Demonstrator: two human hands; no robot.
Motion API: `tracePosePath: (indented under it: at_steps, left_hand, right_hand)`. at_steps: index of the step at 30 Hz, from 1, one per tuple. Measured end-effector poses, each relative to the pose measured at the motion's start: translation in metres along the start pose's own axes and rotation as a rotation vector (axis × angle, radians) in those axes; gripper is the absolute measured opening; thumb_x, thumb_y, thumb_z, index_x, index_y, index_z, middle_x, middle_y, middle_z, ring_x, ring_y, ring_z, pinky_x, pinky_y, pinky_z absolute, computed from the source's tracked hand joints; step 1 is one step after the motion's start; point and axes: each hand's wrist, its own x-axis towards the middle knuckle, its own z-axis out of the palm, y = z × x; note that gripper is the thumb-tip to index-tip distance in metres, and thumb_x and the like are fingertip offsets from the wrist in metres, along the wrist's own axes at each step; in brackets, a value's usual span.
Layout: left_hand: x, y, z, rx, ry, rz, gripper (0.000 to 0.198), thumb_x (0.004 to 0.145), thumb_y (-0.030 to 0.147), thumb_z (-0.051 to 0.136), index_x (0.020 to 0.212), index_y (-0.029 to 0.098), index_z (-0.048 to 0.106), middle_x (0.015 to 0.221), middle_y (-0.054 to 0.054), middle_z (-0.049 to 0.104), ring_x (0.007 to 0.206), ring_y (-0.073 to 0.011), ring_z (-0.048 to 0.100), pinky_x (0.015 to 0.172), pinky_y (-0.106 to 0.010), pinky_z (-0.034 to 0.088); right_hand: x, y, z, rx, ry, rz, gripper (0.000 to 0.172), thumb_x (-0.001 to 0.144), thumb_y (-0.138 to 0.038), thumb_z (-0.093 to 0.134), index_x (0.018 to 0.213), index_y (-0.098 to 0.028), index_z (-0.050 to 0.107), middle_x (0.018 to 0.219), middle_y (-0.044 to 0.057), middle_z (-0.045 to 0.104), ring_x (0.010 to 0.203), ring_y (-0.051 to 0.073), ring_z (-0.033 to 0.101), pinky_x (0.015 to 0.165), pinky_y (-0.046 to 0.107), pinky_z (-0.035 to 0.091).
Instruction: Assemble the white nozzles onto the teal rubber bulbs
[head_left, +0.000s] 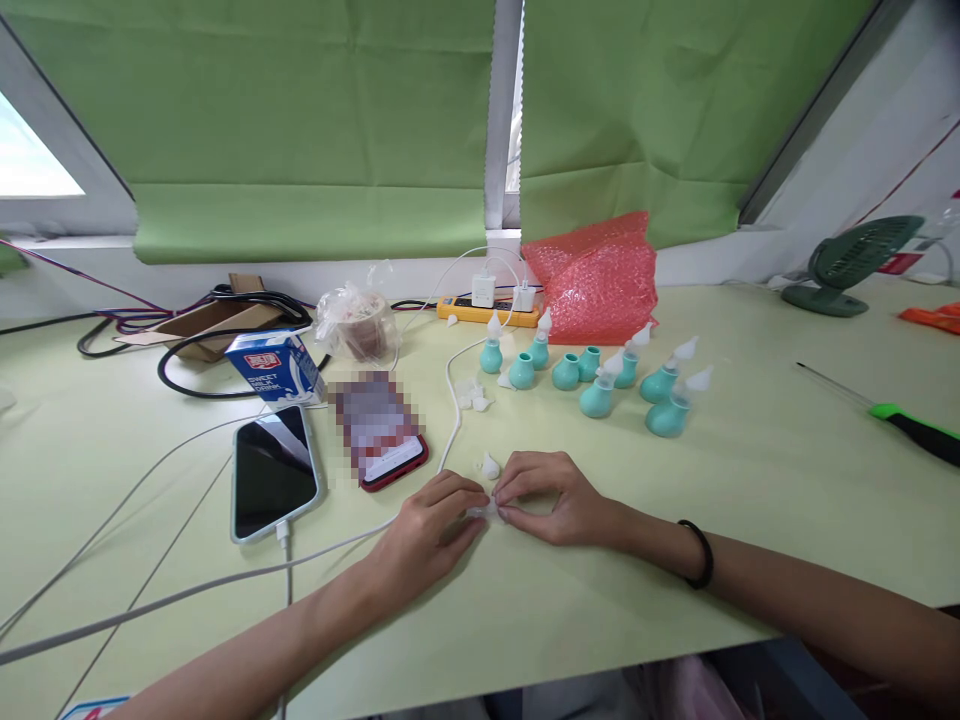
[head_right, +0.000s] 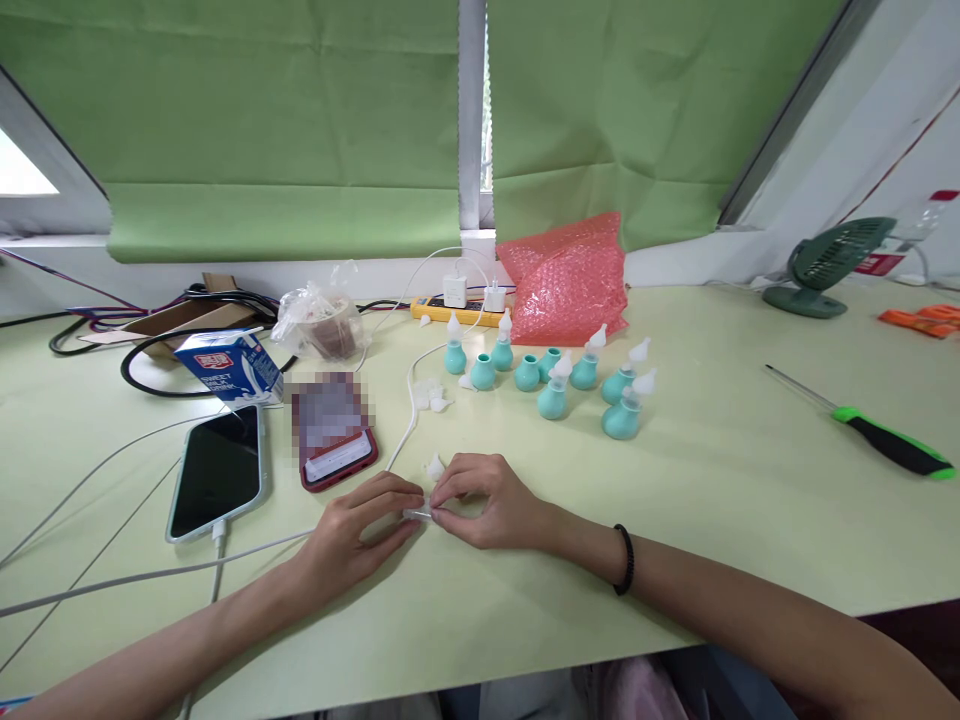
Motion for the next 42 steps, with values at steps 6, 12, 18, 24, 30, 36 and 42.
tracePosePath:
  at_steps: [6,12,18,24,30,36,42]
  left_hand:
    - [-0.001,-0.0002,-0.0002,0.002,0.003,0.001,0.017,0.078,0.01,0.048,0.091,0.015,0.057,0.087,-0.007,0.059,0.081,-0.0146,0.055,0.07,-0.026,0.047]
    - [-0.0005,-0.0008,-0.0001,0.007,-0.004,0.003,0.017,0.078,0.01,0.048,0.091,0.016,0.057,0.088,-0.007,0.058,0.082,-0.015,0.054,0.07,-0.026,0.047]
    - [-0.0006,0.0005,-0.0006,0.023,-0.006,0.012,0.018,0.078,0.011,0.046,0.091,0.016,0.057,0.087,-0.007,0.059,0.082,-0.0154,0.055,0.07,-0.026,0.047]
    - [0.0004,0.0012,-0.0004,0.022,-0.012,0.027,0.018,0.078,0.01,0.046,0.092,0.015,0.057,0.088,-0.008,0.058,0.083,-0.0156,0.054,0.072,-0.027,0.046]
    - [0.0003,0.002,-0.0011,0.017,-0.025,0.037,0.018,0.079,0.01,0.045,0.092,0.016,0.056,0.088,-0.008,0.058,0.083,-0.0156,0.053,0.072,-0.027,0.046]
    - [0.0008,0.0024,-0.0012,0.027,-0.023,0.047,0.018,0.078,0.009,0.045,0.092,0.016,0.056,0.086,-0.007,0.058,0.081,-0.0158,0.053,0.071,-0.028,0.046]
    - [0.0018,0.0029,-0.0012,0.031,-0.036,0.05,0.019,0.078,0.008,0.044,0.091,0.016,0.055,0.087,-0.007,0.058,0.082,-0.0155,0.052,0.072,-0.028,0.045]
  right_hand:
    - [-0.0009,0.0008,0.0003,-0.019,-0.018,-0.028,0.006,0.07,-0.014,0.057,0.072,-0.017,0.061,0.07,0.005,0.062,0.065,0.013,0.057,0.061,0.024,0.048]
    - [-0.0007,0.0005,0.0,-0.052,-0.029,-0.047,0.006,0.071,-0.014,0.056,0.074,-0.017,0.06,0.07,0.005,0.062,0.066,0.013,0.057,0.062,0.024,0.047]
    - [-0.0014,0.0003,-0.0003,-0.067,-0.044,-0.047,0.006,0.071,-0.015,0.056,0.075,-0.018,0.059,0.07,0.005,0.061,0.067,0.013,0.057,0.062,0.024,0.047]
    - [-0.0008,-0.0008,-0.0003,-0.071,-0.047,-0.06,0.006,0.071,-0.014,0.055,0.075,-0.017,0.059,0.07,0.005,0.061,0.067,0.013,0.056,0.062,0.024,0.047]
    - [-0.0012,-0.0007,-0.0001,-0.093,-0.063,-0.068,0.005,0.073,-0.016,0.054,0.075,-0.018,0.058,0.07,0.005,0.061,0.067,0.013,0.056,0.063,0.025,0.047]
    - [-0.0025,0.0016,0.0009,-0.115,-0.079,-0.105,0.007,0.072,-0.015,0.054,0.078,-0.018,0.056,0.071,0.005,0.061,0.068,0.014,0.056,0.064,0.026,0.046]
    - [-0.003,0.0015,0.0012,-0.159,-0.119,-0.135,0.009,0.072,-0.014,0.053,0.081,-0.018,0.055,0.073,0.005,0.06,0.069,0.014,0.055,0.065,0.026,0.045]
